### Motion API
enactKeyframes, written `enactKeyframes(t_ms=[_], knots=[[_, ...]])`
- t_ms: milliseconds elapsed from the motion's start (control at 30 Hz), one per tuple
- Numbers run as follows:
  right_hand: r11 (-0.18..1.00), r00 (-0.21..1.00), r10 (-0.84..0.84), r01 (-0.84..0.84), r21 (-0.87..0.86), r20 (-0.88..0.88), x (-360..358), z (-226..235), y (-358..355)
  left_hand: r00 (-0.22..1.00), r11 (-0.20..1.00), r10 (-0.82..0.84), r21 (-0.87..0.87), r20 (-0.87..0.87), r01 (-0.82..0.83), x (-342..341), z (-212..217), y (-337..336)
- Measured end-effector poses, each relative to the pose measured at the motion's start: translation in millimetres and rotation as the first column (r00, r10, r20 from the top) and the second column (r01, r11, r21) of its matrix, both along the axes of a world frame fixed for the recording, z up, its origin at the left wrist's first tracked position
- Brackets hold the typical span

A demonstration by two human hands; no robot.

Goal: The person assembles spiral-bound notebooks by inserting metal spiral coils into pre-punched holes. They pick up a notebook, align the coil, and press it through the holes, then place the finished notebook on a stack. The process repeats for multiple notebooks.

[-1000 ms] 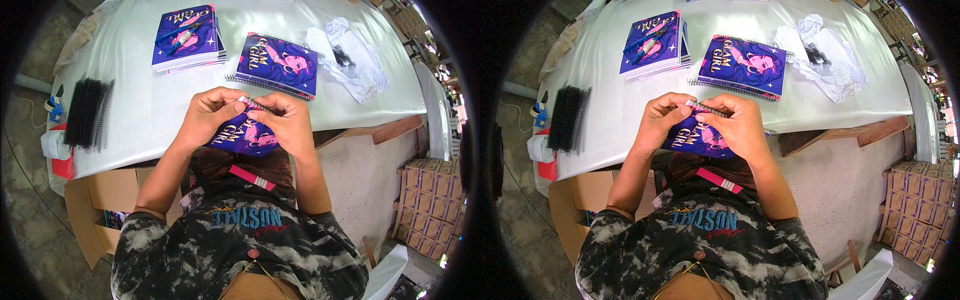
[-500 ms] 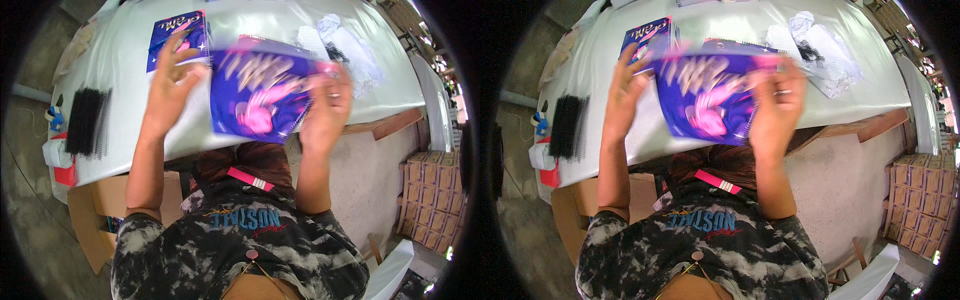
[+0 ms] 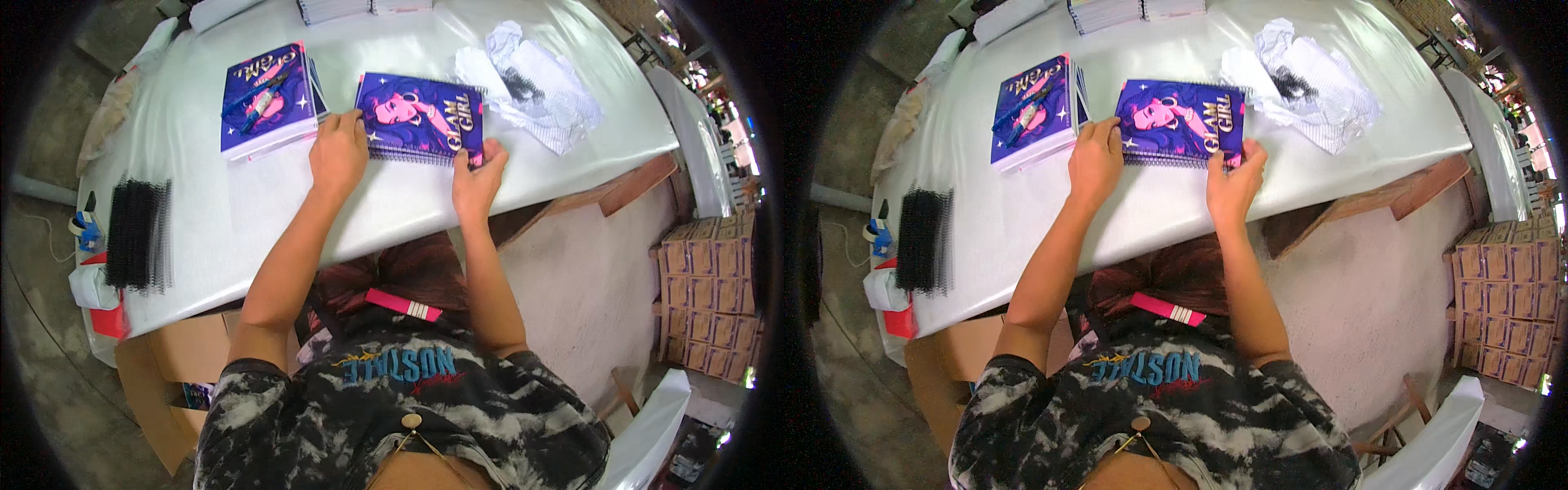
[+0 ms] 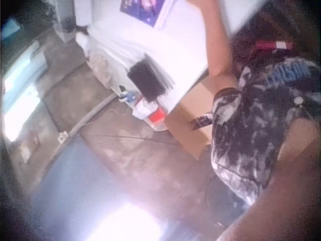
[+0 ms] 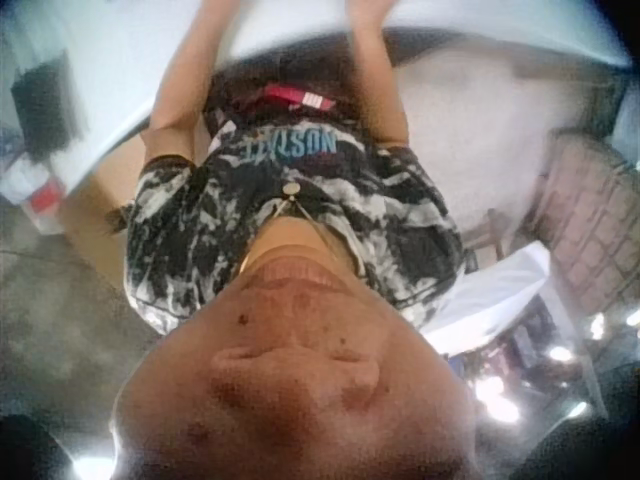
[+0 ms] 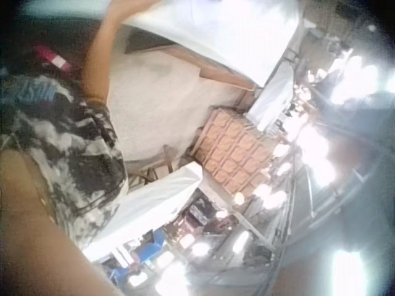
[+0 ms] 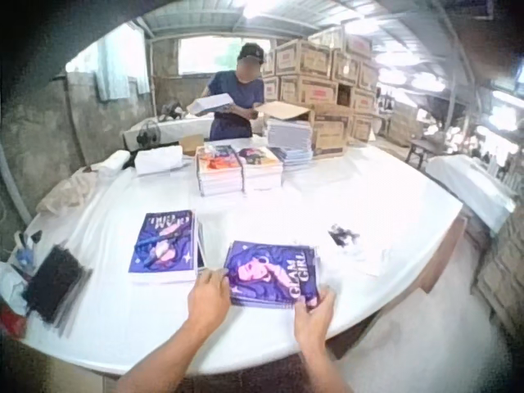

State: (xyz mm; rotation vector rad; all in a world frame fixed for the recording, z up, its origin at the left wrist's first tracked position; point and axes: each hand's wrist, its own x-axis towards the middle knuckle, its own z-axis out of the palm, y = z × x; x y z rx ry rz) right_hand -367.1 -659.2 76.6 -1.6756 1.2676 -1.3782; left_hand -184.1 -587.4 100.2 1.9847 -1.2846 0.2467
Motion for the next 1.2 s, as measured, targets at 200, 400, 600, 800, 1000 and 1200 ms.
enactKeyframes(t_ms=[200, 400, 600, 800, 1000, 1200], knots=[[0.957, 0.995, 0.019, 0.011, -0.290, 0.099, -37.8, -4.4, 42.3, 0.985, 0.984, -0.164, -0.084, -0.054, 0.159, -25.3, 28.1, 58.8], [0.464, 0.231, 0.837, -0.779, 0.421, -0.495, -116.0, -36.0, 142.3, 0.497, 0.547, -0.412, 0.229, -0.764, 0.806, -68.2, -6.5, 148.4], [0.338, 0.034, 0.862, -0.782, 0.524, -0.505, -102.4, -35.7, 128.2, 0.561, 0.369, -0.403, 0.433, -0.723, 0.822, -102.3, -103.4, 163.6], [0.298, 0.089, 0.927, -0.762, 0.575, -0.364, -86.1, -44.5, 108.0, 0.627, 0.434, -0.447, 0.458, -0.638, 0.776, -110.1, -90.7, 151.7], [0.492, 0.326, 0.864, -0.705, 0.510, -0.383, -72.7, -24.7, 117.1, 0.474, 0.531, -0.487, 0.182, -0.733, 0.827, -103.9, -69.6, 144.8], [0.515, 0.575, 0.813, -0.783, 0.349, 0.090, -69.2, 31.9, 109.7, 0.375, 0.556, -0.664, -0.092, -0.647, 0.826, -69.5, -8.0, 128.3]])
